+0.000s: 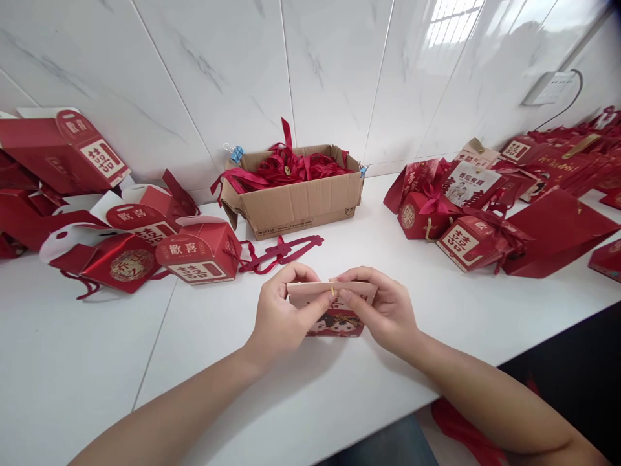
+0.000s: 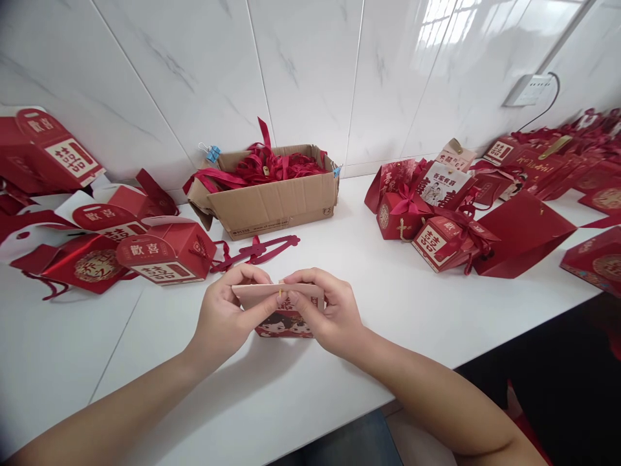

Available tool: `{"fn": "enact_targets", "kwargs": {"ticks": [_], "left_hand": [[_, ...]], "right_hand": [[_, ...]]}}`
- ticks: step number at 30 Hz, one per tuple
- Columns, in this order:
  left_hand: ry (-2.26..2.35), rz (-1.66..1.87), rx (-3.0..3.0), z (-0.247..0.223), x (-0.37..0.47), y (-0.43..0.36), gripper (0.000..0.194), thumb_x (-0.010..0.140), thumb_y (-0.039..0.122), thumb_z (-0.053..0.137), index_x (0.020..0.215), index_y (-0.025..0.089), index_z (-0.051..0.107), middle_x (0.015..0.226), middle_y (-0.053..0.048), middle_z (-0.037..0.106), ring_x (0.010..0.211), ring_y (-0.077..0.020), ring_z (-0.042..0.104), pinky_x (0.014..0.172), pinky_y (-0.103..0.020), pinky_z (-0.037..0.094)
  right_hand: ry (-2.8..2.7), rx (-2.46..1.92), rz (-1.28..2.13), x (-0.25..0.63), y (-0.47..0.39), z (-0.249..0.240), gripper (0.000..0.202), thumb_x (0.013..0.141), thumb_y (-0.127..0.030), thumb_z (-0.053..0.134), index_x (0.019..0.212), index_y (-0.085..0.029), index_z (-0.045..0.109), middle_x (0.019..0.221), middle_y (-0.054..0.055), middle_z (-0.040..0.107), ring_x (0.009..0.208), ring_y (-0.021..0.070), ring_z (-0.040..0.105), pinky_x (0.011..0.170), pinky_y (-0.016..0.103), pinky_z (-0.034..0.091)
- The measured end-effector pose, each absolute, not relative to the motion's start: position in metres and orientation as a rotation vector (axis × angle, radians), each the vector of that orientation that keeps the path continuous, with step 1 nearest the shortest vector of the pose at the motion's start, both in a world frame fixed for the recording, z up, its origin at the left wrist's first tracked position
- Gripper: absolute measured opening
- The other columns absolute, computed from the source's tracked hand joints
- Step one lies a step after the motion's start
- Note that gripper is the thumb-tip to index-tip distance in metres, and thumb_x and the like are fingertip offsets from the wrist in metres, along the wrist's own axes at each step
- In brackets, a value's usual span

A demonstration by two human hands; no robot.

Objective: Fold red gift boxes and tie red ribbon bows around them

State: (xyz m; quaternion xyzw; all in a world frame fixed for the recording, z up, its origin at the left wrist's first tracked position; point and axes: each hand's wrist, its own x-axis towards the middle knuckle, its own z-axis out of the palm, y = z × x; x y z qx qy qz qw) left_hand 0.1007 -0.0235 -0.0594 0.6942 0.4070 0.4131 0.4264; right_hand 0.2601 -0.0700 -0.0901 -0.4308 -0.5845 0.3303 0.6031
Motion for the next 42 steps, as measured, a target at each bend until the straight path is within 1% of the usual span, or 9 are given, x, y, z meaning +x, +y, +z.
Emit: {"fn": "enact_targets", "kwargs": {"ticks": [3,8,11,19,28,37,40,42], "left_hand": [[0.987,1.021,1.679,-0.060,0.101,-0.024,0.020,0.070,0.025,0.073,0.070,0.020,0.053,0.063,0.002,0.056,0.055,-0.0113,0.054,0.047,-0.021,0.045],[0.962,1.000,1.586,-0.063,0.102,-0.024,0.020,0.070,0.025,0.072,0.071,0.020,0.052,0.063,0.003,0.055,0.052,-0.0100,0.052,0.044,-0.020,0.043],[0.944,1.007,1.563,-0.066,0.102,-0.024,0.022,0.069,0.026,0.073,0.072,0.020,0.052,0.064,0.003,0.055,0.053,-0.0097,0.052,0.045,-0.020,0.042],[0.919,1.013,1.508,-0.068,0.103,-0.026,0.024,0.069,0.027,0.074,0.073,0.019,0.051,0.065,0.003,0.054,0.055,-0.0105,0.052,0.048,-0.022,0.044],[0.938,1.025,1.514,-0.068,0.104,-0.028,0.026,0.072,0.027,0.073,0.071,0.018,0.048,0.071,0.003,0.055,0.059,-0.0083,0.052,0.053,-0.020,0.043],[0.903,1.030,1.496,-0.069,0.106,-0.030,0.027,0.073,0.025,0.071,0.069,0.018,0.045,0.072,0.003,0.055,0.058,-0.0069,0.050,0.051,-0.019,0.042],[0.921,1.034,1.509,-0.069,0.107,-0.030,0.029,0.073,0.026,0.071,0.068,0.017,0.044,0.072,0.003,0.055,0.058,-0.0073,0.051,0.051,-0.019,0.042],[0.929,1.025,1.525,-0.068,0.107,-0.029,0.029,0.073,0.028,0.071,0.069,0.018,0.045,0.071,0.003,0.055,0.058,-0.0078,0.051,0.051,-0.020,0.042]], "right_hand": [[-1.358,-0.988,0.767,0.260,-0.070,-0.090,0.011,0.085,-0.025,0.061,0.095,-0.024,0.064,0.088,0.004,0.069,0.079,0.0179,0.066,0.066,0.030,0.056],[-1.281,-1.031,0.823,0.255,-0.069,-0.084,0.012,0.076,-0.025,0.069,0.086,-0.023,0.062,0.080,0.003,0.069,0.074,0.0181,0.066,0.060,0.029,0.055],[-1.228,-1.038,0.875,0.253,-0.070,-0.079,0.014,0.074,-0.025,0.071,0.082,-0.022,0.060,0.079,0.003,0.069,0.074,0.0187,0.067,0.059,0.029,0.056],[-1.213,-1.035,0.870,0.253,-0.068,-0.080,0.012,0.075,-0.023,0.071,0.082,-0.022,0.061,0.076,0.002,0.070,0.071,0.0167,0.066,0.059,0.027,0.054],[-1.193,-1.075,0.821,0.250,-0.068,-0.081,0.012,0.073,-0.024,0.073,0.079,-0.022,0.062,0.073,0.000,0.070,0.066,0.0146,0.065,0.054,0.024,0.052],[-1.138,-1.064,0.796,0.245,-0.066,-0.080,0.010,0.072,-0.022,0.073,0.075,-0.022,0.063,0.071,0.000,0.071,0.061,0.0136,0.064,0.053,0.024,0.053],[-1.133,-1.090,0.775,0.244,-0.066,-0.080,0.011,0.072,-0.022,0.073,0.073,-0.021,0.063,0.067,-0.001,0.069,0.057,0.0131,0.063,0.050,0.024,0.052],[-1.150,-1.095,0.780,0.246,-0.066,-0.080,0.010,0.073,-0.023,0.073,0.074,-0.021,0.063,0.067,0.000,0.069,0.059,0.0135,0.063,0.052,0.024,0.053]]}}
